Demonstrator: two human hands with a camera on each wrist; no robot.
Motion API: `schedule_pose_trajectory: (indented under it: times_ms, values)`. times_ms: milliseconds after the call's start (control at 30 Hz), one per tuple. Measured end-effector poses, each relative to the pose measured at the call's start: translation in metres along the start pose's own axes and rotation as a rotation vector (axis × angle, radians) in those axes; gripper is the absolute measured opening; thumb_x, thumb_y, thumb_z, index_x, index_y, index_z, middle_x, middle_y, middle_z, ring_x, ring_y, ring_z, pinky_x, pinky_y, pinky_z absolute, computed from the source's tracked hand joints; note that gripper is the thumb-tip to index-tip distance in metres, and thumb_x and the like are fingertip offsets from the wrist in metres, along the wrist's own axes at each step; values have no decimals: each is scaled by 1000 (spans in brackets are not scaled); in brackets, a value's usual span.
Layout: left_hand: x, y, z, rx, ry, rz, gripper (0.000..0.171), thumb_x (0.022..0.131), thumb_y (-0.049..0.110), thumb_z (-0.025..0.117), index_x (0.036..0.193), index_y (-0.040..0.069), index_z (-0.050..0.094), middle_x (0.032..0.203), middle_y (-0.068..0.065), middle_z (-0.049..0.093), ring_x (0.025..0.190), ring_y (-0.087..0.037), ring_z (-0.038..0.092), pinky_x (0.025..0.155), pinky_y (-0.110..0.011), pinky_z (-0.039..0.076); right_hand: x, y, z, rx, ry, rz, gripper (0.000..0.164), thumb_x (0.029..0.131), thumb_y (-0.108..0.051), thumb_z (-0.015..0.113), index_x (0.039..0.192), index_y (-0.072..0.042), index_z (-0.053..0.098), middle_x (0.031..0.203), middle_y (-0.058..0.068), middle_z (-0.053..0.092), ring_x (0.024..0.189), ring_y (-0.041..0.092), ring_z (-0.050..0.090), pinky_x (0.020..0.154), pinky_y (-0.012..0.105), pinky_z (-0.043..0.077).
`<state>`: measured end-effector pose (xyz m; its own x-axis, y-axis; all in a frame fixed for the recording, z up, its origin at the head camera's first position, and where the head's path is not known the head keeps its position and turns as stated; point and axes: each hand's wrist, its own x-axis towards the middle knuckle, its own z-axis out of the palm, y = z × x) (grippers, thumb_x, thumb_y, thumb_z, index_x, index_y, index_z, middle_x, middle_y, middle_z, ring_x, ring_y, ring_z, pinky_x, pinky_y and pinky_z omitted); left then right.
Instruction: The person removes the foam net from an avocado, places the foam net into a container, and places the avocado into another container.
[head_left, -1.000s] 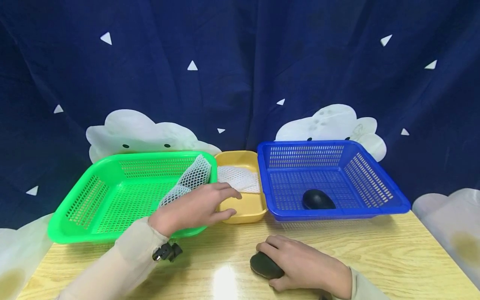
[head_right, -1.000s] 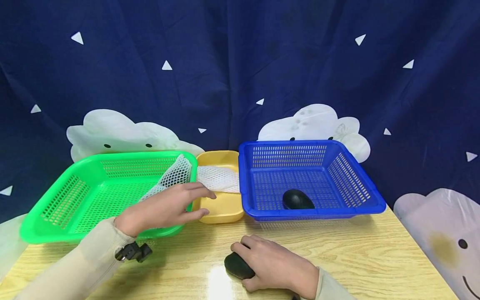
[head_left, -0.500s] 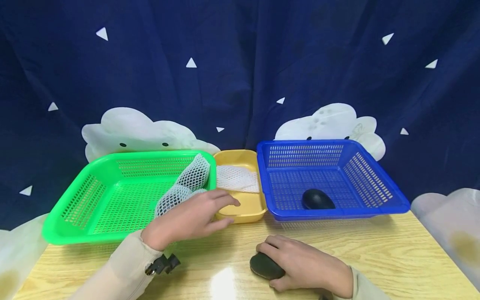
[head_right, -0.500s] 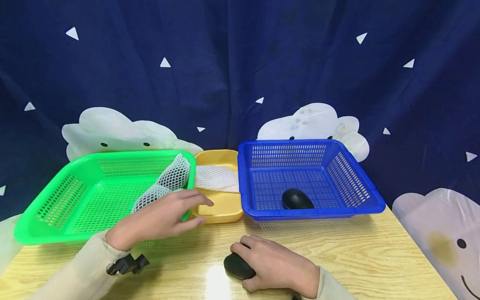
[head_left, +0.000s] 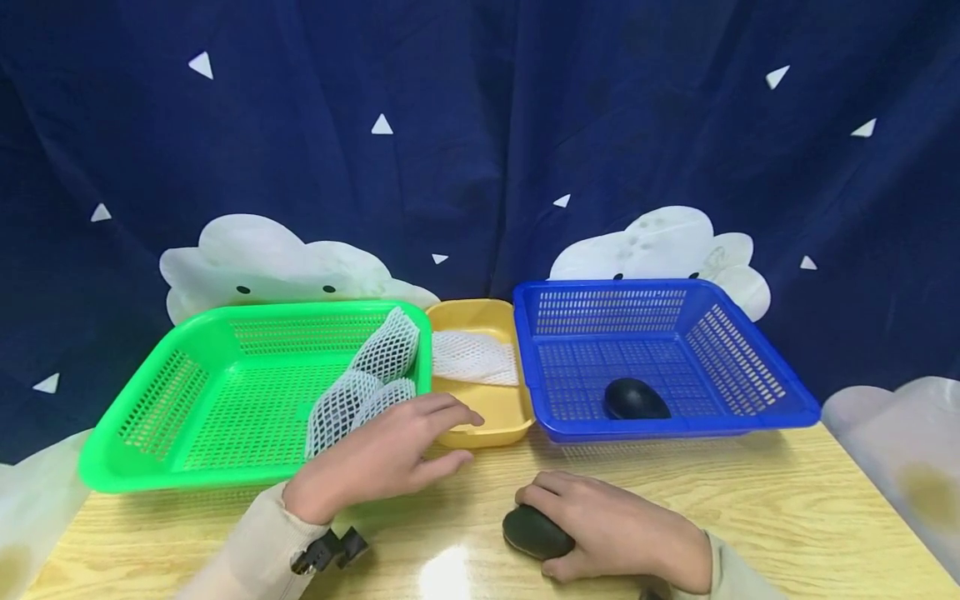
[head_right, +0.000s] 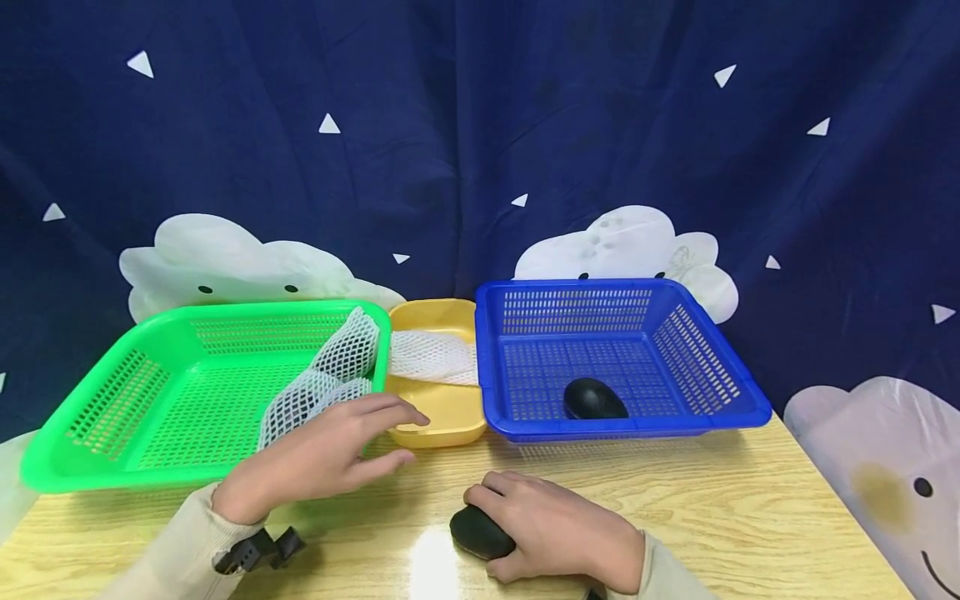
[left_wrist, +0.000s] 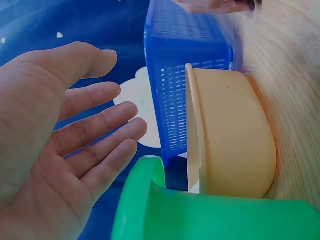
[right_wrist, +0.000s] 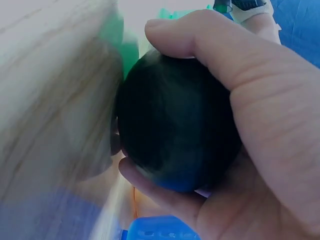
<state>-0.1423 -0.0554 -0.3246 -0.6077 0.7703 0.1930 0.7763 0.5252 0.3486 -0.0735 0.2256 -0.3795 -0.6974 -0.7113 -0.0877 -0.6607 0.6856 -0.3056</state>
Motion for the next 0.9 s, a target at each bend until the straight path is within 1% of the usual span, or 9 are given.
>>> schedule_pose_trajectory:
  times_ms: [133,233,333,433,633,800,900]
  values:
    - [-1,-1,2,-7,23,-9,37,93,42,60,125,23,62,122,10,65,111,-3,61,96,-25,54,-1,2,-3,20,0,12,56,78,-46,75,126,-25,54,111,-12,58,90,-2,53,74,19,50]
    - [-2,-2,4,-15,45,-5,36,93,41,61,124,22,63,121,10,65,112,-3,61,96,-25,54,-1,3,-6,28,3,20,56,78,-46,75,126,-26,53,110,-13,57,88,-2,52,73,17,49]
    - [-3,-2,7,-24,60,14,35,94,40,61,123,22,63,120,10,66,111,-3,61,96,-25,54,-1,3,-7,33,1,35,56,79,-48,75,126,-28,53,111,-13,56,87,-3,53,72,18,49]
    - [-3,-1,11,-48,62,39,33,94,39,60,122,22,63,119,10,66,111,-3,61,95,-24,54,-2,3,-8,29,3,55,57,79,-50,74,127,-28,52,112,-13,56,88,-2,53,73,19,50]
    - [-3,-3,19,-77,85,43,32,94,38,61,121,21,64,117,10,67,109,-2,62,93,-24,54,-4,4,-13,24,59,62,58,77,-50,75,126,-27,53,108,-15,56,85,-3,53,70,17,50]
    - [-3,-3,23,-94,52,40,33,95,39,60,123,22,64,118,11,66,111,-2,61,96,-25,53,-4,4,-18,20,97,82,57,77,-53,75,125,-30,53,107,-18,56,87,-3,53,70,18,50]
    - [-5,-3,25,-92,35,37,33,95,39,59,123,22,64,118,12,66,111,-2,61,97,-25,53,-4,4,-21,4,143,72,59,76,-54,76,125,-30,54,109,-19,56,88,-3,54,71,17,50]
